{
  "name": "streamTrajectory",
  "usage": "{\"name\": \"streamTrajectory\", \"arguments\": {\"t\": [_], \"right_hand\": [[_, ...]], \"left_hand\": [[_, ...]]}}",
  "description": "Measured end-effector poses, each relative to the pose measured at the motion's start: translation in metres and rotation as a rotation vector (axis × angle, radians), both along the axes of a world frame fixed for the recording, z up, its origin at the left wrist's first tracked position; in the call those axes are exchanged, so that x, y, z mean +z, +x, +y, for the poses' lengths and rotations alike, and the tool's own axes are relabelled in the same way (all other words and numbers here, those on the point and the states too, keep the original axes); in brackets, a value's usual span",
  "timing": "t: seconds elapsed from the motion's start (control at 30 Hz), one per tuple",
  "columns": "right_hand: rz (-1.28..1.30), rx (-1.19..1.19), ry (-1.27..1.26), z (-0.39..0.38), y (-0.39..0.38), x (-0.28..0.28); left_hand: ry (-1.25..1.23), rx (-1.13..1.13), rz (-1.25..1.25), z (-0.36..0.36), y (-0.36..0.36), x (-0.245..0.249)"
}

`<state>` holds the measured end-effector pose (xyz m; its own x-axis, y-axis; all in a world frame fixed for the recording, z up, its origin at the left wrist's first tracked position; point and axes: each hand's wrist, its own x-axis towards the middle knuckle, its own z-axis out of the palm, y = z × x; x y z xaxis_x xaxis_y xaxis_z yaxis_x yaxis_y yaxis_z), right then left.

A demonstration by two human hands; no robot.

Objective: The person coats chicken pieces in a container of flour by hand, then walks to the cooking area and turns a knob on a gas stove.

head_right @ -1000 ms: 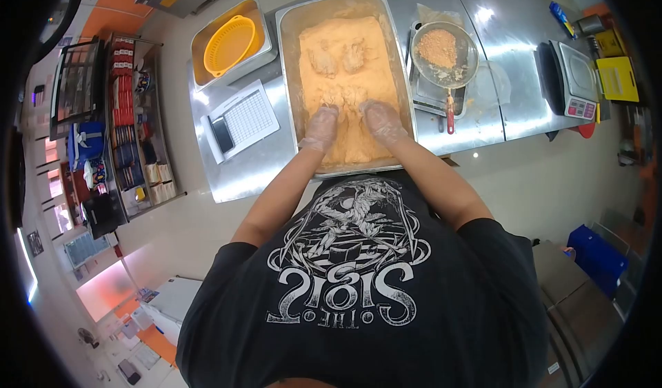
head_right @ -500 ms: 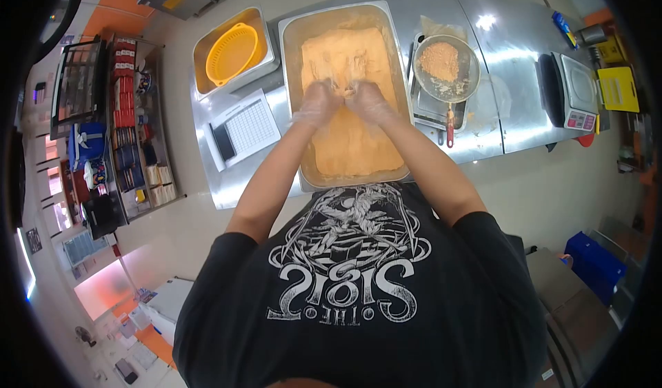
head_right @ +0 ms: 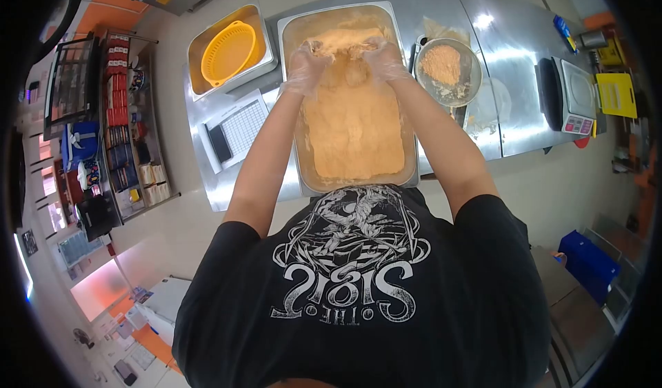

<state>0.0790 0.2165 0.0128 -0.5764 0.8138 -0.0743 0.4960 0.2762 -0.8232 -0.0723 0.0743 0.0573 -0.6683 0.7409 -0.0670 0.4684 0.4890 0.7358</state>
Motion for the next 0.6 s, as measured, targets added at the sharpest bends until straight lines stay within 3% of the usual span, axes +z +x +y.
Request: {"name": "streamTrajectory", "arguments": {"t": [0.1, 0.17, 0.2, 0.27, 0.3, 0.37, 0.4, 0.47, 0.57, 0.6], "right_hand": [[-0.395, 0.113, 0.131, 0.015, 0.004, -0.059], [-0.642, 0.134, 0.063, -0.008, -0.006, -0.048], [-0.765, 0.144, 0.025, -0.020, -0.012, -0.043], [-0.687, -0.040, -0.177, -0.032, -0.022, -0.073], [-0.644, -0.138, -0.278, -0.035, -0.027, -0.082], [-0.645, -0.104, -0.331, -0.049, -0.034, -0.033], [-0.648, -0.086, -0.360, -0.054, -0.034, -0.016], [-0.593, -0.120, -0.373, -0.054, -0.033, -0.038], [-0.497, -0.165, -0.211, -0.054, -0.024, -0.048], [-0.467, -0.179, -0.128, -0.057, -0.017, -0.047]], "left_hand": [[-0.339, 0.102, 0.051, 0.001, -0.009, -0.028], [-0.924, -0.609, 0.313, 0.002, -0.011, -0.042], [-0.886, -0.377, 0.132, 0.001, -0.004, -0.042], [-0.773, 0.081, -0.218, 0.002, 0.019, -0.040], [-0.765, 0.143, -0.234, 0.008, 0.023, -0.050], [-0.743, 0.267, -0.267, 0.015, 0.022, -0.102], [-0.764, 0.125, -0.188, 0.013, 0.020, -0.103], [-0.740, 0.177, -0.256, 0.015, 0.018, -0.105], [-0.540, 0.349, -0.298, 0.003, 0.029, -0.043], [-0.455, 0.353, -0.249, -0.002, 0.027, -0.047]]}}
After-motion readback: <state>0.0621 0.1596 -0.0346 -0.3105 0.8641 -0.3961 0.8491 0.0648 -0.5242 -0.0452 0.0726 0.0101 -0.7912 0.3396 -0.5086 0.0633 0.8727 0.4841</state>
